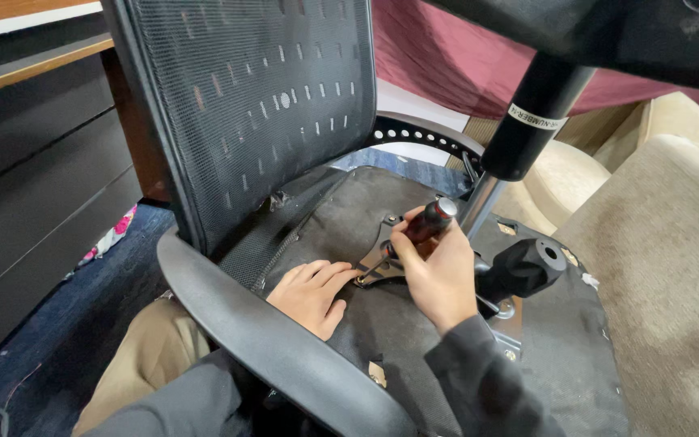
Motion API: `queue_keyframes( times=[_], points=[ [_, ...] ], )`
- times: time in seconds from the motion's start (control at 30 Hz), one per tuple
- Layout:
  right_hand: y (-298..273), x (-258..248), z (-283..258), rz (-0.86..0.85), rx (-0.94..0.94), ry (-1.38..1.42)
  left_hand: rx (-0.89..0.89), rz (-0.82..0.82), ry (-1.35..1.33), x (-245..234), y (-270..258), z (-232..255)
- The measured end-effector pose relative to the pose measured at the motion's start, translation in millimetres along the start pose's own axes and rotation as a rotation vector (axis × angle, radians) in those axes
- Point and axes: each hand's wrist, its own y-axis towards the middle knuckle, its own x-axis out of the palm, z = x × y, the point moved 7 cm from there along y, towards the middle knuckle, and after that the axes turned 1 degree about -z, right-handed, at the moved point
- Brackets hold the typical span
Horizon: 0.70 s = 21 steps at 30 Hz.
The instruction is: The person uses a screwdriver to tighten screws on the underside of an office chair, securing the metal base to the seat. The person works methodically, moving from one screw to the next while holding the chair steady.
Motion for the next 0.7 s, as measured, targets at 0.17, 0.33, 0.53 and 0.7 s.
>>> queue_keyframes(
  times=[0.17, 0.33, 0.53, 0.7],
  points=[
    [-5, 1, 4, 0.132, 0.147, -0.200, 0.032, 0.049, 0.042, -5, 1, 4],
    [-2, -4, 8, 0.033, 0.161, 0.146, -0.028, -0.006, -0.007, -1, 2, 0],
    [2, -6, -1, 0.084, 0.132, -0.110, -0.015, 0.013, 0.024, -2, 1, 3],
    [3, 1, -5, -0.050, 0.062, 0.029, -0.020, 0.000, 0.054, 0, -1, 1]
  ],
)
